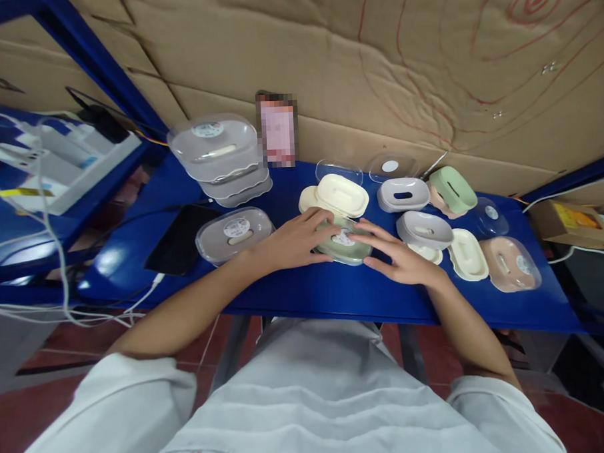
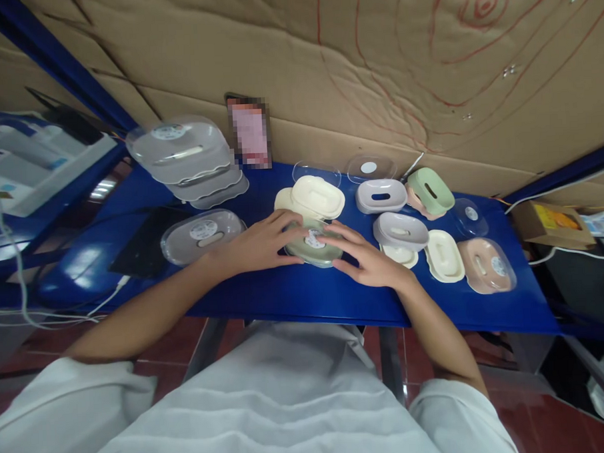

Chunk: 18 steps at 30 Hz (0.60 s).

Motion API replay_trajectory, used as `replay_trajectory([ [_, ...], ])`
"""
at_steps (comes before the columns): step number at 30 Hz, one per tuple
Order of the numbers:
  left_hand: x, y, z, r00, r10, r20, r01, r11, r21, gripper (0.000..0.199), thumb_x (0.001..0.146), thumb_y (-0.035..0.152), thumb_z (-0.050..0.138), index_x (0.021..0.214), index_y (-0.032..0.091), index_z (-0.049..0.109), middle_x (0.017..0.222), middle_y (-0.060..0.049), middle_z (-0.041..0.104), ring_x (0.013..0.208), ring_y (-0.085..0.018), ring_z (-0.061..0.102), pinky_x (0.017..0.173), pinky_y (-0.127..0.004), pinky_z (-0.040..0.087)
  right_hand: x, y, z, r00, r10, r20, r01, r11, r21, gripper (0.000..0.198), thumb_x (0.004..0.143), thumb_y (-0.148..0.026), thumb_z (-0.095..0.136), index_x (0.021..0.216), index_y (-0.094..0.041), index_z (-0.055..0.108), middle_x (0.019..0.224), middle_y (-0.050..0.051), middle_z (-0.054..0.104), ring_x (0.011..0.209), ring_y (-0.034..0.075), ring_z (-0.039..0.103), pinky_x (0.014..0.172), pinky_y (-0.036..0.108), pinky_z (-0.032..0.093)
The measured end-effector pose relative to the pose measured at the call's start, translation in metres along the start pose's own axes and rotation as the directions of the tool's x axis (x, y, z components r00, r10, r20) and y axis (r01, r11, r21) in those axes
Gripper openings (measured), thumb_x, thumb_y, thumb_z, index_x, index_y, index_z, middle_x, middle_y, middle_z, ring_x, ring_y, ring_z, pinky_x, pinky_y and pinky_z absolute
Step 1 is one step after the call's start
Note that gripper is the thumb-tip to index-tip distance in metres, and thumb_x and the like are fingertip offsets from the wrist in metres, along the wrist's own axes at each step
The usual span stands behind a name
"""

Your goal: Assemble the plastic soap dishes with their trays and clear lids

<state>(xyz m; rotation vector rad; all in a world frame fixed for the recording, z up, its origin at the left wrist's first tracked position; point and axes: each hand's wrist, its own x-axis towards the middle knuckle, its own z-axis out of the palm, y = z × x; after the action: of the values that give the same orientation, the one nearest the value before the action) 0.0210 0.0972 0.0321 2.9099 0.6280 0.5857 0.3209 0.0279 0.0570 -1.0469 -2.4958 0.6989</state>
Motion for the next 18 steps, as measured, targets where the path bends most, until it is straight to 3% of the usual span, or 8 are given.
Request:
replay_trajectory([
  [4, 0.0, -0.003, -0.001, 0.998, -0.056, 0.029, 0.055, 0.998, 0.022, 0.063, 0.091, 0.05, 0.085, 0.14, 0.02, 0.059, 0.135, -0.017, 0.059, 0.127, -0.035, 0.058, 0.107, -0.052, 0.057, 0.005, 0.006, 0.017, 0.997, -0.017, -0.073, 0.003, 0.981, -0.194, 0.075, 0.105, -0.052, 0.065, 0.171, -0.032, 0.036, 0.178, 0.012, 0.035, 0.169, 0.036, 0.024, 0.133, 0.067, 0.033],
  [10, 0.001, -0.001, 0.005, 0.999, -0.049, 0.001, 0.049, 0.999, 0.019, 0.067, 0.091, 0.049, 0.085, 0.143, 0.017, 0.058, 0.139, -0.019, 0.059, 0.131, -0.038, 0.059, 0.111, -0.056, 0.055, 0.003, 0.013, 0.017, 0.998, -0.055, -0.042, 0.038, 0.943, -0.329, 0.071, 0.111, -0.044, 0.055, 0.175, -0.033, 0.026, 0.181, 0.01, 0.03, 0.169, 0.034, 0.023, 0.131, 0.064, 0.036],
  [14, 0.001, -0.002, 0.009, 0.999, -0.032, -0.016, 0.031, 0.998, -0.056, 0.064, 0.092, 0.043, 0.084, 0.144, 0.015, 0.059, 0.144, -0.022, 0.056, 0.139, -0.039, 0.056, 0.113, -0.056, 0.056, -0.002, 0.014, 0.021, 0.993, -0.089, -0.073, 0.046, 0.886, -0.461, 0.084, 0.106, -0.044, 0.066, 0.176, -0.031, 0.022, 0.18, 0.015, 0.028, 0.167, 0.037, 0.03, 0.129, 0.061, 0.043],
  [18, -0.001, -0.002, 0.01, 0.999, -0.044, -0.016, 0.042, 0.992, -0.123, 0.058, 0.095, 0.04, 0.081, 0.144, 0.018, 0.059, 0.148, -0.022, 0.054, 0.145, -0.039, 0.053, 0.116, -0.058, 0.055, -0.005, 0.019, 0.031, 0.985, -0.123, -0.122, 0.044, 0.858, -0.512, 0.087, 0.104, -0.042, 0.07, 0.176, -0.033, 0.022, 0.18, 0.015, 0.03, 0.164, 0.037, 0.036, 0.127, 0.057, 0.048],
])
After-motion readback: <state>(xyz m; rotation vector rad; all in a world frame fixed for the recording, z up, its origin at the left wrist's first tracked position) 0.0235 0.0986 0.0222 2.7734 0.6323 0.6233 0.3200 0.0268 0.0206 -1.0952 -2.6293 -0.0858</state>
